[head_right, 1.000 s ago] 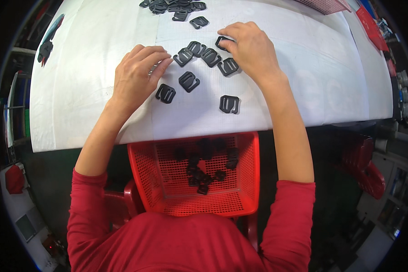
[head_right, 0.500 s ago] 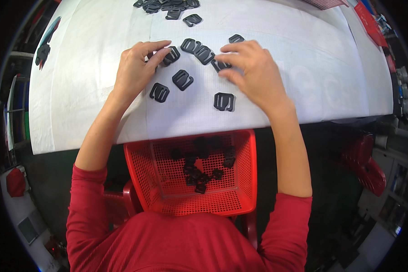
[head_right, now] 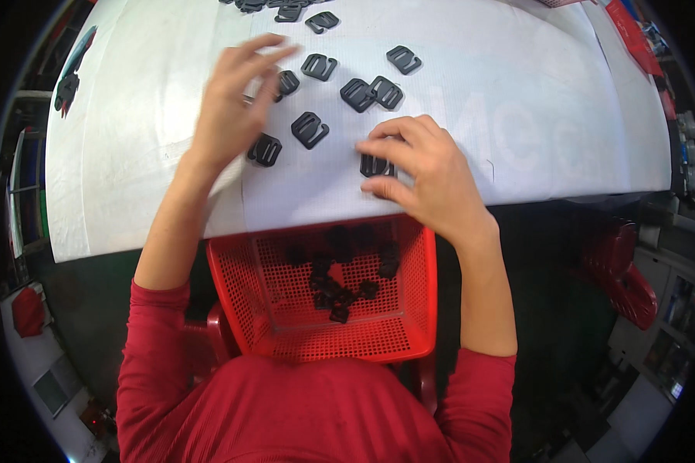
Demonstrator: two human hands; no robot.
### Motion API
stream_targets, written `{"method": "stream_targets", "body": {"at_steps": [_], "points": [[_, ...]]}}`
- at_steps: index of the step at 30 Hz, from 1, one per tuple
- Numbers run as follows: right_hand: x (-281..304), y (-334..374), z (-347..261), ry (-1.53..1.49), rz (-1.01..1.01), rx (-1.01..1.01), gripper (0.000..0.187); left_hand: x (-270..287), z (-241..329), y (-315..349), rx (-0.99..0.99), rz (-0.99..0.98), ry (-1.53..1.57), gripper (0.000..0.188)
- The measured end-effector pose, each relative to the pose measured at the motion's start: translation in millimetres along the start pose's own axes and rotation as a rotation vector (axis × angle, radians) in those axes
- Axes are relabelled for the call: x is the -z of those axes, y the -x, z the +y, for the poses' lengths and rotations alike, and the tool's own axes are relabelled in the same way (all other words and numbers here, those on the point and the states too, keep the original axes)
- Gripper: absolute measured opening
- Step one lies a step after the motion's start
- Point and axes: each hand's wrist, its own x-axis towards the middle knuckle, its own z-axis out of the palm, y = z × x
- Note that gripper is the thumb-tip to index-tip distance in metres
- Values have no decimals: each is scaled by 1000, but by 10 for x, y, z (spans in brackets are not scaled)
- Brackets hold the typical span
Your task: The person sits at a table and sorts a pile of small black plastic clips by hand. They pick up the clips from the table surface and place them into a red basket positioned on their lap. The person repeats this process, transferring the clips from the table into the basket until the pile is cleared.
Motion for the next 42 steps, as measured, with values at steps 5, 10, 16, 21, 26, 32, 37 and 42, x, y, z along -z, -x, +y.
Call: {"method": "stream_targets", "body": {"at_steps": [5, 10, 16, 21, 26, 32, 37, 42], "points": [[-120, 108, 38, -40, 147, -52, 22, 394, -261, 136, 418, 82, 96, 28], [-85, -150, 438, 274, 299, -77, 41, 426, -255, 386, 361, -66, 94, 56], [-326, -608, 717, 442, 61, -70, 57, 159, -139, 540, 102, -368, -308, 127], [-584, -798, 433, 154, -55, 198, 51, 12, -82, 329, -10, -401, -295, 119], [-583, -239, 19, 72, -103, 234, 48, 194, 168, 770, -118, -511, -143, 110], [-410, 492, -462, -142, -357, 248, 42, 693, 652, 1291, -159, -721, 304, 104], [-184, 25, -287, -121, -146, 256, 32, 885, -53, 414, 3, -441, 177, 72], [-386, -1010, 602, 261, 24, -88, 93, 77, -1624, -732, 373, -89, -204, 77]]}}
